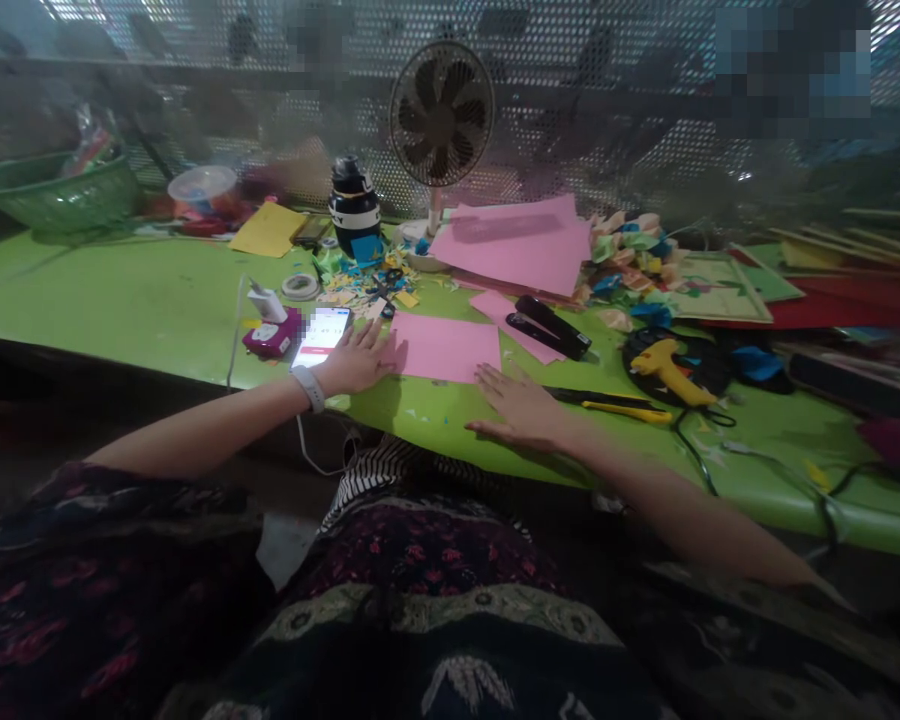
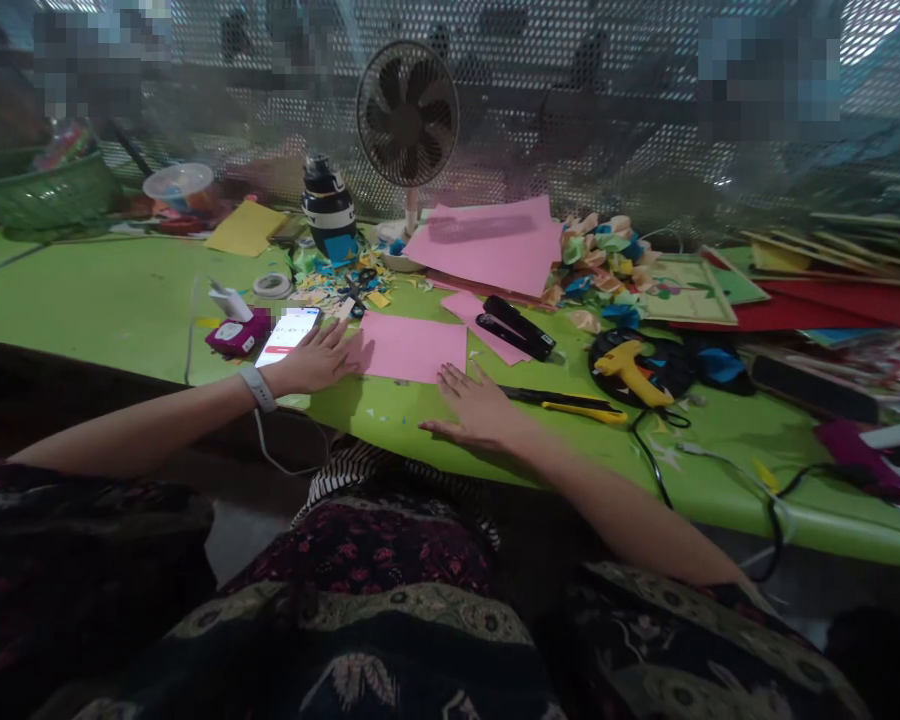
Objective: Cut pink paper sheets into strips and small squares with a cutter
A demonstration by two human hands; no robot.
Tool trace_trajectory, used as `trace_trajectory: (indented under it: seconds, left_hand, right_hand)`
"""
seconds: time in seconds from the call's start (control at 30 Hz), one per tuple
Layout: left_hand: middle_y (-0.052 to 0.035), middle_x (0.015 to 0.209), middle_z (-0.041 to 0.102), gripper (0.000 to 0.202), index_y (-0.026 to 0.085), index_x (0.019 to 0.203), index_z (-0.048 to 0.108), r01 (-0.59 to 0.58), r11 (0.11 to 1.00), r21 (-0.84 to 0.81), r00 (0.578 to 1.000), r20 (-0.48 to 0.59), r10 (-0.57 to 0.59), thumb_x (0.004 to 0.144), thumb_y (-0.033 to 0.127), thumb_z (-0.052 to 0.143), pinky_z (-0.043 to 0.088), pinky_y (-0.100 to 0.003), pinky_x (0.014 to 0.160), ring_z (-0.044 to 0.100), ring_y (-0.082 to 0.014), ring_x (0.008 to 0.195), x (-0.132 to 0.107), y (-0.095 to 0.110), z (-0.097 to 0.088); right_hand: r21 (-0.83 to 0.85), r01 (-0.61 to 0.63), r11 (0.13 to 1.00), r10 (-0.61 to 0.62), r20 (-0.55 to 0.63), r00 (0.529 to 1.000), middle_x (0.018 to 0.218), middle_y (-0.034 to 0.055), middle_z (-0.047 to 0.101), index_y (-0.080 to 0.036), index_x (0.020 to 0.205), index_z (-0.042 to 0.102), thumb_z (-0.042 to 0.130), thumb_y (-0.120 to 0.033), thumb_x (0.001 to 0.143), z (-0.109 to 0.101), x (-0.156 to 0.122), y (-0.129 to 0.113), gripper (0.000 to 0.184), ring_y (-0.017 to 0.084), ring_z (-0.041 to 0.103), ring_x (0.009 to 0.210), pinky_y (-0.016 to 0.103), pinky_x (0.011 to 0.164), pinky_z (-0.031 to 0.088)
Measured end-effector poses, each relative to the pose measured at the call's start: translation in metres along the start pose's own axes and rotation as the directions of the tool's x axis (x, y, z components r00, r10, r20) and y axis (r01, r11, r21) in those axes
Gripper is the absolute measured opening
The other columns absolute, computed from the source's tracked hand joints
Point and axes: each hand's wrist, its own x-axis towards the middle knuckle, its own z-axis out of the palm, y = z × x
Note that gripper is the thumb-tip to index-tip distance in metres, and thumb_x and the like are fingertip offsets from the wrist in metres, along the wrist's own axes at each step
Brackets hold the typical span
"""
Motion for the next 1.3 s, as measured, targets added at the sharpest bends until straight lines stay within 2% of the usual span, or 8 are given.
trace_trajectory:
  seconds: [0.07, 0.13, 0.23, 0.33, 0.5, 0.73, 1.03, 1.3]
  left_hand:
    - [-0.0193, 0.167, 0.042, 0.060, 0.013, 0.154, 0.051, -0.028, 0.999, -0.039, 0.995, -0.096, 0.025, 0.102, 0.042, 0.048, 0.031, -0.051, 0.125, 0.036, -0.0359, 0.156, 0.007, 0.001, -0.010]
    - [-0.0172, 0.139, 0.069, 0.043, 0.015, 0.128, 0.070, -0.037, 0.987, -0.159, 0.993, -0.119, 0.018, 0.099, 0.040, 0.051, 0.047, -0.044, 0.110, 0.061, -0.0325, 0.132, 0.017, 0.007, -0.020]
    - [-0.0106, 0.092, 0.079, 0.029, 0.017, 0.090, 0.073, 0.035, 0.901, -0.432, 0.989, 0.145, 0.031, 0.094, 0.043, 0.060, 0.055, -0.031, 0.081, 0.074, -0.0235, 0.088, 0.034, 0.023, -0.030]
    - [-0.0078, 0.073, 0.073, 0.035, 0.019, 0.072, 0.065, 0.181, 0.802, -0.569, 0.923, 0.379, 0.060, 0.082, 0.052, 0.075, 0.053, -0.030, 0.067, 0.070, -0.0213, 0.070, 0.046, 0.034, -0.033]
    - [-0.0039, 0.065, 0.069, 0.041, 0.021, 0.071, 0.062, 0.257, 0.748, -0.612, 0.863, 0.493, 0.107, 0.069, 0.054, 0.086, 0.049, -0.028, 0.062, 0.069, -0.0201, 0.066, 0.052, 0.033, -0.034]
    - [-0.0043, 0.068, 0.071, 0.035, 0.020, 0.083, 0.068, 0.246, 0.769, -0.590, 0.849, 0.514, 0.123, 0.074, 0.050, 0.083, 0.051, -0.030, 0.066, 0.071, -0.0213, 0.069, 0.054, 0.031, -0.034]
    - [-0.0054, 0.070, 0.073, 0.042, 0.020, 0.082, 0.068, 0.246, 0.771, -0.587, 0.856, 0.505, 0.112, 0.069, 0.057, 0.084, 0.050, -0.030, 0.060, 0.069, -0.0207, 0.067, 0.063, 0.024, -0.021]
    - [-0.0048, 0.065, 0.071, 0.047, 0.021, 0.076, 0.069, 0.262, 0.755, -0.601, 0.831, 0.539, 0.140, 0.062, 0.062, 0.087, 0.053, -0.030, 0.063, 0.071, -0.0210, 0.066, 0.065, 0.027, -0.029]
  right_hand:
    - [0.055, 0.005, 0.998, -0.003, -0.029, 1.000, 0.161, 0.0254, 0.048, -0.005, 0.154, 0.051, 0.042, -0.075, 0.098, -0.020, 0.009, 0.002, 0.091, 0.040, 0.044, 0.151, 0.056, 0.126, 0.032]
    - [0.144, -0.042, 0.989, 0.052, -0.068, 0.996, 0.140, 0.0235, 0.068, -0.009, 0.136, 0.067, 0.051, -0.061, 0.100, -0.042, 0.023, 0.001, 0.065, 0.038, 0.063, 0.132, 0.051, 0.113, 0.047]
    - [0.367, -0.198, 0.909, 0.175, 0.095, 0.980, 0.097, 0.0138, 0.081, -0.016, 0.098, 0.073, 0.059, -0.046, 0.101, -0.064, 0.055, -0.003, 0.034, 0.027, 0.077, 0.090, 0.039, 0.085, 0.058]
    - [0.507, -0.349, 0.788, 0.134, 0.413, 0.901, 0.078, 0.0086, 0.078, -0.016, 0.080, 0.066, 0.071, -0.038, 0.095, -0.066, 0.089, -0.006, 0.027, 0.020, 0.074, 0.072, 0.029, 0.069, 0.056]
    - [0.509, -0.460, 0.727, 0.084, 0.599, 0.797, 0.065, 0.0030, 0.071, -0.018, 0.076, 0.062, 0.081, -0.049, 0.087, -0.048, 0.118, -0.001, 0.038, 0.018, 0.072, 0.069, 0.025, 0.062, 0.051]
    - [0.360, -0.422, 0.832, 0.091, 0.662, 0.744, 0.068, 0.0017, 0.068, -0.017, 0.072, 0.063, 0.082, -0.061, 0.082, -0.056, 0.112, 0.020, 0.049, 0.014, 0.062, 0.066, 0.026, 0.056, 0.036]
    - [0.092, -0.403, 0.911, 0.212, 0.733, 0.646, 0.074, 0.0033, 0.066, -0.016, 0.072, 0.068, 0.092, -0.073, 0.057, -0.069, 0.092, 0.061, 0.063, 0.024, 0.064, 0.084, 0.035, 0.074, 0.047]
    - [0.085, -0.418, 0.904, 0.239, 0.711, 0.661, 0.075, 0.0055, 0.068, -0.017, 0.074, 0.068, 0.095, -0.070, 0.053, -0.081, 0.081, 0.073, 0.063, 0.029, 0.068, 0.088, 0.039, 0.077, 0.050]
